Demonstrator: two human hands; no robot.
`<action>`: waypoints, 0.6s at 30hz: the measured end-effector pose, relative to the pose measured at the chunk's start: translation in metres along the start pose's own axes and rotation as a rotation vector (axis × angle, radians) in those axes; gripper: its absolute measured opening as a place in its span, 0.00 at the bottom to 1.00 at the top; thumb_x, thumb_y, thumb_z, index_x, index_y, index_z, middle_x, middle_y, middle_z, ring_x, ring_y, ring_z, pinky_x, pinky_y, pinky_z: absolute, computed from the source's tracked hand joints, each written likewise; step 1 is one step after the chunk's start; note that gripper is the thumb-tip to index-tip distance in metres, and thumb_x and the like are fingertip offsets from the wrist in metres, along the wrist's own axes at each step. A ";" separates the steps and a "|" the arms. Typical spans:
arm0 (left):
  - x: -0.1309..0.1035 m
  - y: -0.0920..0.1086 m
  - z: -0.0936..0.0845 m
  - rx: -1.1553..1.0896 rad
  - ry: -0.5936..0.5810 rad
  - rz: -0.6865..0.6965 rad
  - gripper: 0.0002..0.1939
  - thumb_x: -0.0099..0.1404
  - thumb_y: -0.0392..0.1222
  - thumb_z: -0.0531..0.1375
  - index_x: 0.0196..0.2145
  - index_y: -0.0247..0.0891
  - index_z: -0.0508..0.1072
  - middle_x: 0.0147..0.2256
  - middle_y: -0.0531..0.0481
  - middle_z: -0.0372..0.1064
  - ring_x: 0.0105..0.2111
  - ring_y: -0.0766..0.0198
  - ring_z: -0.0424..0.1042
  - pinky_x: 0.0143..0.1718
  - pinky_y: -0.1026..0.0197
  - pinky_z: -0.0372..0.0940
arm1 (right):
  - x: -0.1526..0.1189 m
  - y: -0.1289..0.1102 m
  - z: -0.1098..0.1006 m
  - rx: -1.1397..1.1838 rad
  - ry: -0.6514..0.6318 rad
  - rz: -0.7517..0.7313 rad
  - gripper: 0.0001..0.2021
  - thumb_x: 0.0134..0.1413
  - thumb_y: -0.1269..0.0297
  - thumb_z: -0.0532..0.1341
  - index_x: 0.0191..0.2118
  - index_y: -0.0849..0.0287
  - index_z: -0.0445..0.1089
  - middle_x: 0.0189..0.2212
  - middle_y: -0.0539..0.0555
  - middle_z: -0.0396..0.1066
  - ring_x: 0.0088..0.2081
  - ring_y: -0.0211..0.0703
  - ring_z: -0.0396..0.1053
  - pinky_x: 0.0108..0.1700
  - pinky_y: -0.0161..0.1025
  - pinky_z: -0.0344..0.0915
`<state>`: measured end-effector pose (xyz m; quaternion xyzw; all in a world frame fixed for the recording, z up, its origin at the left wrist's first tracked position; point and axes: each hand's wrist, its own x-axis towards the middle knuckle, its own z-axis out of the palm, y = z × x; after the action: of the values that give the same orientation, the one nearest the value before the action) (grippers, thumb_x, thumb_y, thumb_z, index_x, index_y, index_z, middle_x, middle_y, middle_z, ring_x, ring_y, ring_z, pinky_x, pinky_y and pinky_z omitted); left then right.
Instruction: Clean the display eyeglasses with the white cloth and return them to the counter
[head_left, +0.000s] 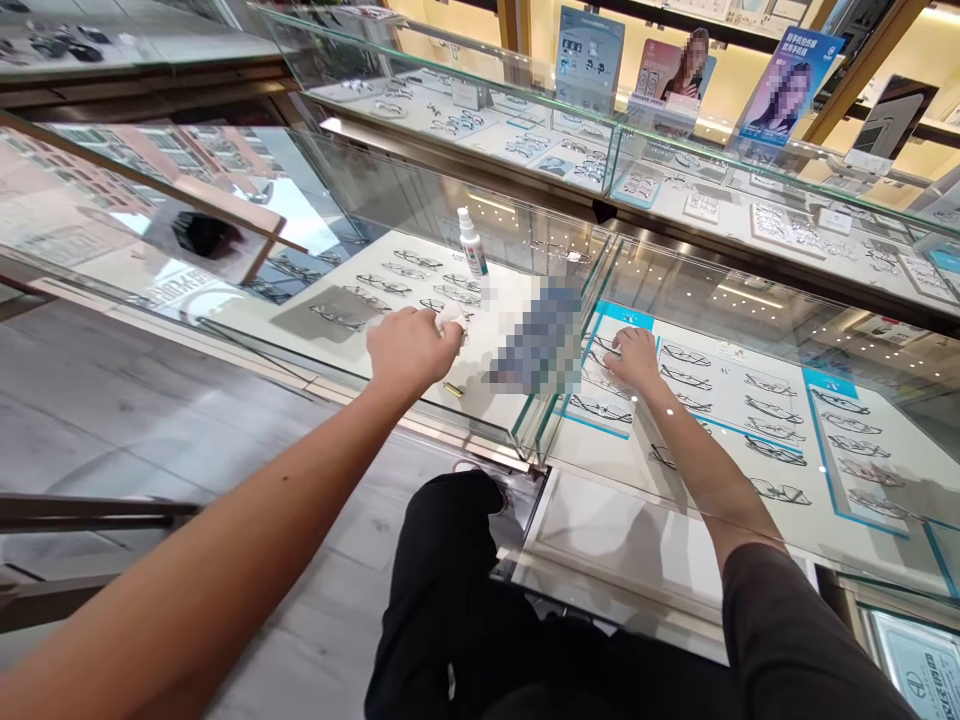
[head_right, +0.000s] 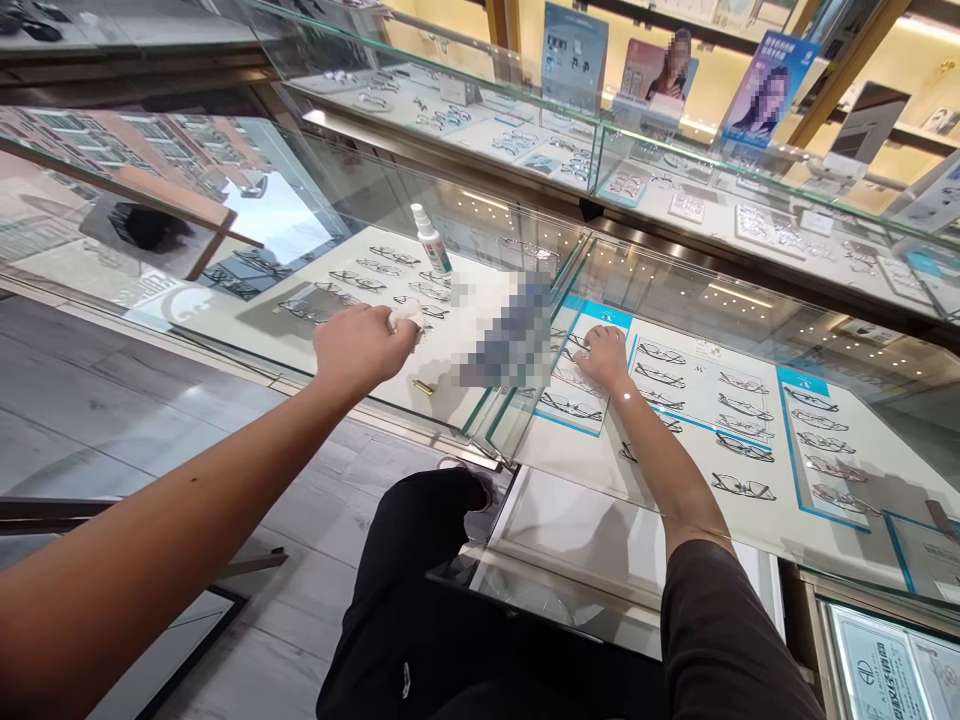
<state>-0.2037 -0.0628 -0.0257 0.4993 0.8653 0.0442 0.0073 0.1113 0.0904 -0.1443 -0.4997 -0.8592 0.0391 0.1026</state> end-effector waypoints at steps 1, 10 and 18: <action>0.001 0.000 0.001 -0.001 -0.002 0.005 0.23 0.69 0.47 0.47 0.41 0.33 0.79 0.46 0.29 0.76 0.49 0.37 0.74 0.42 0.48 0.63 | -0.004 -0.009 -0.001 0.015 0.059 -0.013 0.10 0.62 0.65 0.58 0.44 0.61 0.75 0.48 0.65 0.76 0.54 0.60 0.66 0.60 0.54 0.57; 0.007 0.003 0.008 -0.023 0.021 0.036 0.24 0.70 0.46 0.47 0.45 0.30 0.79 0.48 0.26 0.75 0.51 0.36 0.74 0.43 0.46 0.64 | -0.085 -0.104 0.004 0.197 -0.111 -0.184 0.08 0.64 0.72 0.57 0.33 0.58 0.70 0.34 0.57 0.73 0.41 0.48 0.66 0.45 0.42 0.57; 0.003 0.012 0.009 -0.048 0.068 0.038 0.25 0.70 0.44 0.47 0.47 0.28 0.79 0.49 0.27 0.76 0.50 0.37 0.75 0.47 0.46 0.64 | -0.180 -0.139 -0.054 0.405 -0.585 -0.181 0.10 0.63 0.59 0.65 0.31 0.55 0.72 0.27 0.45 0.72 0.29 0.36 0.65 0.32 0.34 0.54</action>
<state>-0.1944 -0.0534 -0.0332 0.5133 0.8542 0.0818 -0.0111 0.0914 -0.1367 -0.0927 -0.3590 -0.8678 0.3403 -0.0476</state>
